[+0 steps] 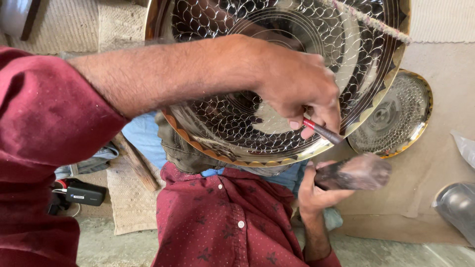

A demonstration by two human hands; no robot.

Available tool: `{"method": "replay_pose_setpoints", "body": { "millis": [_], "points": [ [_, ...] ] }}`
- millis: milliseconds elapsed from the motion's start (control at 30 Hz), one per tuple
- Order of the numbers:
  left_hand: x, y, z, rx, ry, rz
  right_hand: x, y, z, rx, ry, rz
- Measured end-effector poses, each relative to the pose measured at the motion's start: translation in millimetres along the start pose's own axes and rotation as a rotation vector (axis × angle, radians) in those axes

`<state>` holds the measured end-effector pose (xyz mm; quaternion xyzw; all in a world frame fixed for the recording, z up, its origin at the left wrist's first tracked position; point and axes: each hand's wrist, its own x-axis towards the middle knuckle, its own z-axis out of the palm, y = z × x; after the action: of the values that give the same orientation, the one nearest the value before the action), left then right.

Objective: The person sits on the floor with a large decorative brass tray on their lap and hammers a small punch against the tray's surface with a wooden mallet, working the patterned area in sections. They reposition the punch repeatedly and briefly turn the tray near the end before resuming hammering.

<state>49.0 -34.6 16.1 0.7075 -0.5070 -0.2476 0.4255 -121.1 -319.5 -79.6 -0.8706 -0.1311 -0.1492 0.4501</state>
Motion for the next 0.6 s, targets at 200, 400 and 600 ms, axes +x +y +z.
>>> {"method": "replay_pose_setpoints", "body": {
  "millis": [200,400,600],
  "points": [
    [-2.3,0.1,-3.9,-0.013,-0.061,-0.036,-3.2,-7.2,-4.3,-0.178,0.060,-0.085],
    [2.8,-0.5,-1.8,-0.039,-0.090,-0.021,-2.3,1.2,-10.8,-0.156,0.119,-0.096],
    [-16.3,3.0,2.9,0.075,0.203,0.089,9.7,2.4,-19.2,-0.135,0.041,-0.046]
  ]
}}
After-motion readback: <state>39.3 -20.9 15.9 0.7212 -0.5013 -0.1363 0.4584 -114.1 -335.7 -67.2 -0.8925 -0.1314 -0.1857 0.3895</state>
